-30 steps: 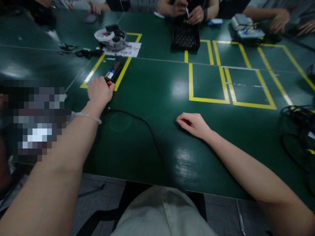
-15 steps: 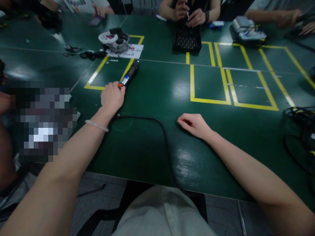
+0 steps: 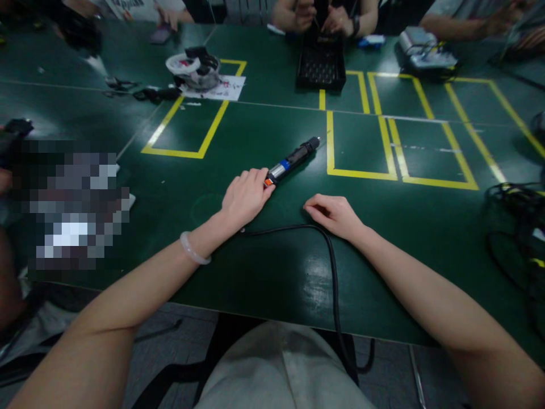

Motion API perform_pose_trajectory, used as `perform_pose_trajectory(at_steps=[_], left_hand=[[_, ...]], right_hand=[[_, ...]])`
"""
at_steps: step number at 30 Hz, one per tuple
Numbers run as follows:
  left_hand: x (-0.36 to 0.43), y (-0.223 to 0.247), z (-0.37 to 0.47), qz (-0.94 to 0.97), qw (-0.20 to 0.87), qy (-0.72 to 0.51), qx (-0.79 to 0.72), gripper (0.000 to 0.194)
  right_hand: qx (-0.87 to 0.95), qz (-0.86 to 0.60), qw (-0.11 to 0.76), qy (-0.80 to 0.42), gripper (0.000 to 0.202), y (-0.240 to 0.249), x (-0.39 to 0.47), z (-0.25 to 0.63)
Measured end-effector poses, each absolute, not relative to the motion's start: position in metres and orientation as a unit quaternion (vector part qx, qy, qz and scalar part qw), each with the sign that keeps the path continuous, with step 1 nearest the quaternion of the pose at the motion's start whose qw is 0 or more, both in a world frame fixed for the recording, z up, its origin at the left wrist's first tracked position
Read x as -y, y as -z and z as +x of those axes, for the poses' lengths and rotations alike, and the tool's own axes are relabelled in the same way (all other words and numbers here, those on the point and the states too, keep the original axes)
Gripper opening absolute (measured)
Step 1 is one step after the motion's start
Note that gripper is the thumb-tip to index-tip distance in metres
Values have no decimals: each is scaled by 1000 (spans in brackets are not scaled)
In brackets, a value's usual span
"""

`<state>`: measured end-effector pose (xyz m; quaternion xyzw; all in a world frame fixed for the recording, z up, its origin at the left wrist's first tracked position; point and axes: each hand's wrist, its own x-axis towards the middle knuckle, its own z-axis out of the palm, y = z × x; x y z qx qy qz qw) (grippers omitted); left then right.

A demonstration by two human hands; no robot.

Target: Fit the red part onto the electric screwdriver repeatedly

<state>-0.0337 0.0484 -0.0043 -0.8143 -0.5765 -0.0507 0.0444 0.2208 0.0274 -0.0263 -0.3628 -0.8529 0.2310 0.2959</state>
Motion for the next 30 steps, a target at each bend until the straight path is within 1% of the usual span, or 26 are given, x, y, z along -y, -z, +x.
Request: perform_pose_trajectory(at_steps=[2, 6, 8, 12, 14, 15, 18, 21, 24, 26, 28, 30], left_hand=[[-39, 5, -20, -833, 48, 55, 548, 41], [-22, 8, 2, -863, 35, 69, 499, 41], [-16, 10, 10, -874, 25, 73, 480, 43], [-10, 10, 18, -888, 8, 77, 453, 46], [-10, 8, 18, -891, -3, 76, 448, 48], [-10, 7, 18, -892, -10, 77, 445, 51], [-11, 3, 14, -894, -38, 81, 439, 59], [-13, 2, 10, -894, -71, 80, 434, 66], [-15, 1, 7, -894, -91, 78, 432, 70], [-16, 0, 6, -893, -97, 79, 432, 70], [-16, 0, 6, -894, -100, 80, 430, 71], [-16, 1, 6, -894, -100, 83, 429, 70]], right_hand=[[843, -369, 310, -239, 14, 26, -26, 220], [828, -369, 331, -264, 25, 27, -24, 219], [826, -363, 333, -274, 28, 27, -23, 218], [820, -358, 338, -292, 18, 25, -22, 216], [791, -365, 357, -337, 12, 24, -22, 215], [766, -370, 369, -375, 13, 24, -23, 214], [676, -379, 393, -494, 25, 25, -24, 214], [641, -376, 396, -540, 30, 25, -25, 213], [672, -360, 390, -516, 24, 25, -24, 214], [720, -349, 379, -465, 18, 24, -23, 215], [786, -341, 351, -377, 11, 24, -23, 218], [856, -324, 301, -266, 4, 24, -23, 220]])
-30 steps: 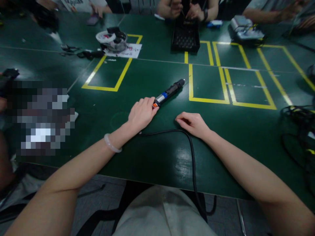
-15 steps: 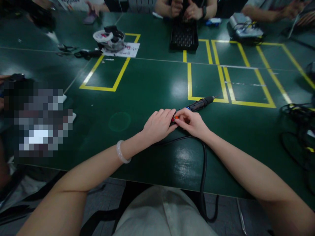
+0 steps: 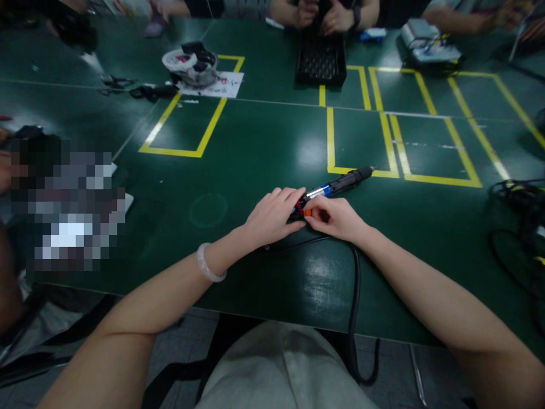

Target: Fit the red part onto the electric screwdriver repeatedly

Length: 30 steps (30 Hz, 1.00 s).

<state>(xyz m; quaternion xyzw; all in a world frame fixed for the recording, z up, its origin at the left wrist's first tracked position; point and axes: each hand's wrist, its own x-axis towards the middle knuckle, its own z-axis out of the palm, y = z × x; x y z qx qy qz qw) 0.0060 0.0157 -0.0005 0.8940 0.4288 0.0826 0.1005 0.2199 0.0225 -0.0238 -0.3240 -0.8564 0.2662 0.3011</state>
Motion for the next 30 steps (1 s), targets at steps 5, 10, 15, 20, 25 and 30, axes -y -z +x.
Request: perform_pose_trajectory(at_steps=[5, 10, 15, 20, 25, 30], left_hand=[[-15, 2, 6, 895, 97, -89, -427, 65], [-15, 4, 5, 897, 88, -96, -422, 67], [-14, 6, 7, 895, 75, -97, -428, 72], [-12, 7, 10, 894, 54, -91, -435, 65], [-12, 6, 13, 891, 53, -85, -443, 59], [-13, 7, 12, 890, 40, -81, -447, 58]], right_hand=[[933, -264, 227, -98, 16, 19, -21, 222], [941, -250, 219, -66, 17, 15, -18, 221], [938, -246, 236, -63, 20, 13, -16, 220], [927, -258, 256, -95, 19, 15, -16, 220], [881, -301, 324, -167, 12, 18, -19, 223], [881, -305, 325, -160, 20, 22, -22, 225]])
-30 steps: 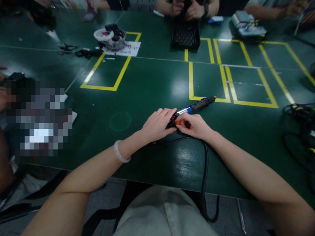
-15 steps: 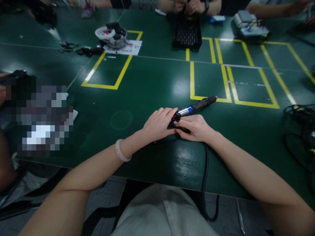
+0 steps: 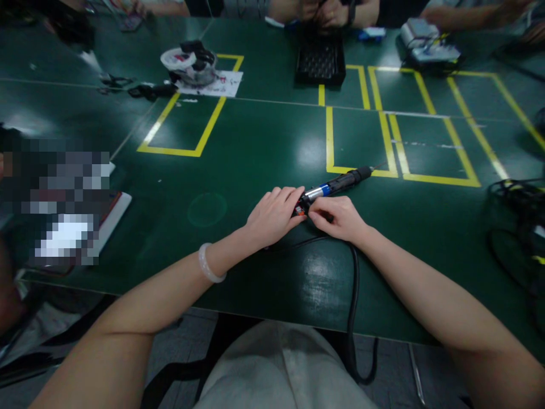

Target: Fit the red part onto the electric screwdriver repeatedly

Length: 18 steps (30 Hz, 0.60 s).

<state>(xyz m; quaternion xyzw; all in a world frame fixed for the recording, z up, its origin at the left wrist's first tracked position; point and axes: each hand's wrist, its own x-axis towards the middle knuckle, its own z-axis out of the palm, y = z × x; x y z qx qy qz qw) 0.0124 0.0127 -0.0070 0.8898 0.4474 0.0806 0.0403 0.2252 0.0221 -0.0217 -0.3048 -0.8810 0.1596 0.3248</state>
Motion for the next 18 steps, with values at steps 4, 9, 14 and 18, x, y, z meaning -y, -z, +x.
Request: perform_pose_trajectory(at_steps=[4, 9, 14, 18], left_hand=[[-17, 8, 5, 888, 29, -80, -453, 58], [-31, 9, -17, 873, 23, -81, -480, 59], [-53, 7, -48, 838, 32, -72, -540, 59], [-75, 9, -83, 802, 18, -60, -594, 61]], right_hand=[[879, -319, 310, -173, 22, 23, -23, 225], [880, -322, 300, -182, 21, 22, -25, 225], [878, -326, 293, -190, 23, 23, -26, 225], [878, -328, 290, -193, 22, 25, -27, 225]])
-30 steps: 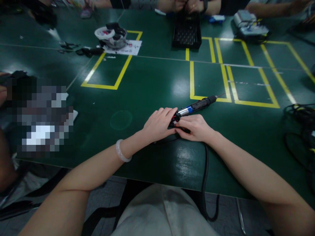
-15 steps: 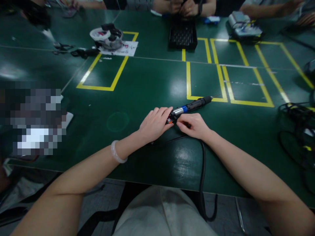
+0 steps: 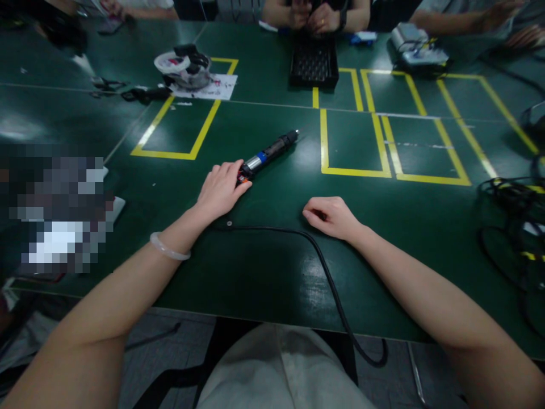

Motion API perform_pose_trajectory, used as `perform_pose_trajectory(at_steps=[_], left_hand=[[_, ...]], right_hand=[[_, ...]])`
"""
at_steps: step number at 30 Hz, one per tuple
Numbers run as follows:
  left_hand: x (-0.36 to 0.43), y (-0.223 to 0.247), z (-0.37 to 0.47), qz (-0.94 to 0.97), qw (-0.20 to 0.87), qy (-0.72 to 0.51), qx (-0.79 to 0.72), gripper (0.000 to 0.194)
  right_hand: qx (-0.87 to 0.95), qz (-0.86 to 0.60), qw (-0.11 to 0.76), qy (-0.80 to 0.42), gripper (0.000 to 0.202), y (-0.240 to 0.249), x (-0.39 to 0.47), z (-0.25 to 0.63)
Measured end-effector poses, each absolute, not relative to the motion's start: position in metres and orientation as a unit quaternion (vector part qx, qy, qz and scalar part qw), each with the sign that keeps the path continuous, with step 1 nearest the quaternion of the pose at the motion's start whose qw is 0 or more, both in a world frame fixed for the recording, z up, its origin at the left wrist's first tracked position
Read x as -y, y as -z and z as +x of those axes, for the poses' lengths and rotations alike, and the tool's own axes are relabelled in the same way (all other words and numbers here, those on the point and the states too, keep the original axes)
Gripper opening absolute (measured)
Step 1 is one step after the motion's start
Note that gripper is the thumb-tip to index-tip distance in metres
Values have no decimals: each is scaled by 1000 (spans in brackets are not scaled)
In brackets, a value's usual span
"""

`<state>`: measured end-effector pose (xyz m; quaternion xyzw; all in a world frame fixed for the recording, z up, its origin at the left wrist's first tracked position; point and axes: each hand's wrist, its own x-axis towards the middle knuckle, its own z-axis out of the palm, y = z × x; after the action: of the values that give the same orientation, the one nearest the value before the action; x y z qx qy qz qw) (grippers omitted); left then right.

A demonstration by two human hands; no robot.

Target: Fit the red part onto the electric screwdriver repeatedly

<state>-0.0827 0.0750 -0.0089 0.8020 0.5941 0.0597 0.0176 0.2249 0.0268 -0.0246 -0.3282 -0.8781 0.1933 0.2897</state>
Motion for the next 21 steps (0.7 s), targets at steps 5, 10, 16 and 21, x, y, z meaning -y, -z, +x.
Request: perform_pose_trajectory(at_steps=[5, 10, 16, 21], left_hand=[[-106, 14, -133, 744, -18, -56, -666, 61], [-135, 16, -181, 686, -50, -35, -725, 58], [-163, 18, -223, 629, -33, -58, -775, 55], [-177, 18, -237, 586, -24, -66, -808, 59]], right_hand=[[877, -333, 284, -199, 22, 26, -28, 225], [876, -336, 282, -203, 23, 26, -28, 225], [872, -343, 275, -216, 23, 27, -29, 225], [868, -351, 265, -229, 23, 27, -29, 226]])
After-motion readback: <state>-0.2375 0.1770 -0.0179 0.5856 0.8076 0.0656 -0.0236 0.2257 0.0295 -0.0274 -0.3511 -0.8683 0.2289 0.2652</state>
